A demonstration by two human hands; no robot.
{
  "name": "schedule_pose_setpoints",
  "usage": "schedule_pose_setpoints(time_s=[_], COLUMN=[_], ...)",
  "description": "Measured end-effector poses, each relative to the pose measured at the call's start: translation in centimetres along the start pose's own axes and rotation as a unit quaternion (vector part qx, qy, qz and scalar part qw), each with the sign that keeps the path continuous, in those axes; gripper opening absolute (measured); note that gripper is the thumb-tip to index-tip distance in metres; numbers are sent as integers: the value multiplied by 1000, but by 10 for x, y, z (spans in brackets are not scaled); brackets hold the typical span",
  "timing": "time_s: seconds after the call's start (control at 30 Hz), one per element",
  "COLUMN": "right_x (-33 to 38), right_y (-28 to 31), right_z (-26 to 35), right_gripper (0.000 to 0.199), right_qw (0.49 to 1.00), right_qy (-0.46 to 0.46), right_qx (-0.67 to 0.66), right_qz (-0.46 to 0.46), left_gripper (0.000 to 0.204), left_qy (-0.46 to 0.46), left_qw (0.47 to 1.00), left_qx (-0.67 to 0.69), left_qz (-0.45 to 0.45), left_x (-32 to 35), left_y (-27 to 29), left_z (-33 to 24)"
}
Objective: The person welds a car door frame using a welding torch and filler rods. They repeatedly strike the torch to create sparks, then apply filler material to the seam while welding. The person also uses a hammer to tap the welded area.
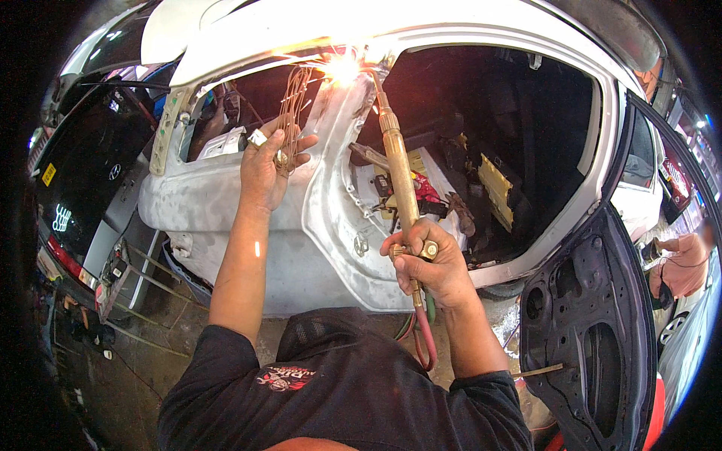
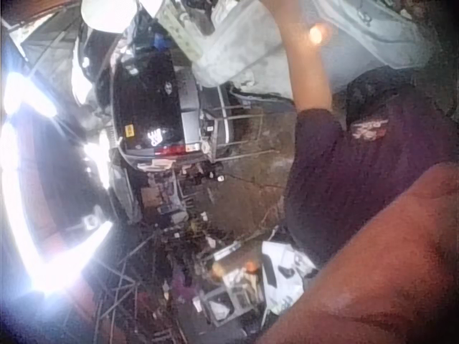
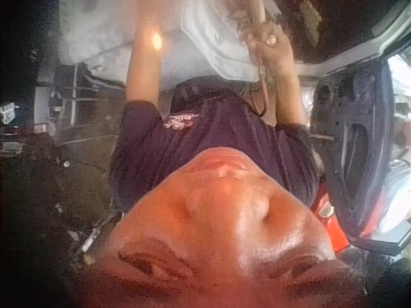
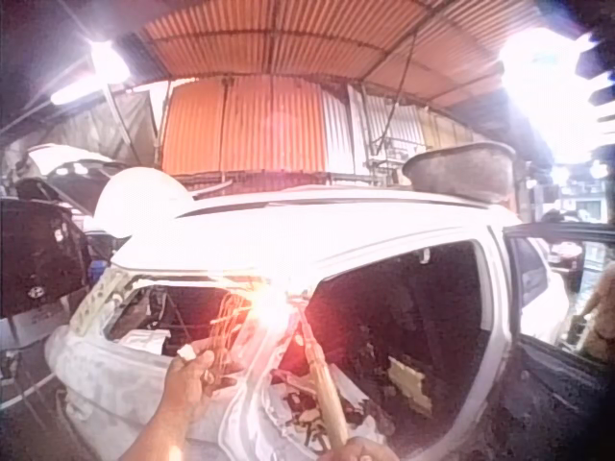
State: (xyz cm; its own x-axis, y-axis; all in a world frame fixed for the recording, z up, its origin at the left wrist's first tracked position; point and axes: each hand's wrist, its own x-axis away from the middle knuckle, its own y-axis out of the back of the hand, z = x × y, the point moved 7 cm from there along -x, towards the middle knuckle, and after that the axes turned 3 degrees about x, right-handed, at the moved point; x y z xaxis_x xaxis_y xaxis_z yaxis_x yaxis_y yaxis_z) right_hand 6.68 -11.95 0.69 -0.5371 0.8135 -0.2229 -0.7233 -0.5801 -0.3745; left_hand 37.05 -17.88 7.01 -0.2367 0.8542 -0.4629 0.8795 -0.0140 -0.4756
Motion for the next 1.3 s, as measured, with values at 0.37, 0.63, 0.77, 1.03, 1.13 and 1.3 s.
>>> schedule_pose_setpoints(time_s=[0.37,0.63,0.77,1.03,1.13,1.3], right_x=[-1,-2,-3,-2,-2,-3], right_y=[0,0,-2,-3,-2,-2], right_z=[-2,-4,-3,-2,-3,-3], right_gripper=[30,31,31,31,30,30], right_qw=[1000,1000,1000,1000,1000,1000], right_qy=[6,6,3,-2,-6,-3], right_qx=[12,0,-1,9,9,8], right_qz=[3,6,5,3,0,0], left_gripper=[31,34,33,32,31,32], left_qy=[1,-4,-1,-3,2,1], left_qw=[1000,1000,1000,1000,1000,1000], left_qx=[-2,0,6,-1,2,3], left_qz=[-3,7,4,-3,-2,6], left_x=[0,-2,-2,-2,-2,-3], left_y=[3,1,3,6,5,6], left_z=[1,1,1,0,0,1])
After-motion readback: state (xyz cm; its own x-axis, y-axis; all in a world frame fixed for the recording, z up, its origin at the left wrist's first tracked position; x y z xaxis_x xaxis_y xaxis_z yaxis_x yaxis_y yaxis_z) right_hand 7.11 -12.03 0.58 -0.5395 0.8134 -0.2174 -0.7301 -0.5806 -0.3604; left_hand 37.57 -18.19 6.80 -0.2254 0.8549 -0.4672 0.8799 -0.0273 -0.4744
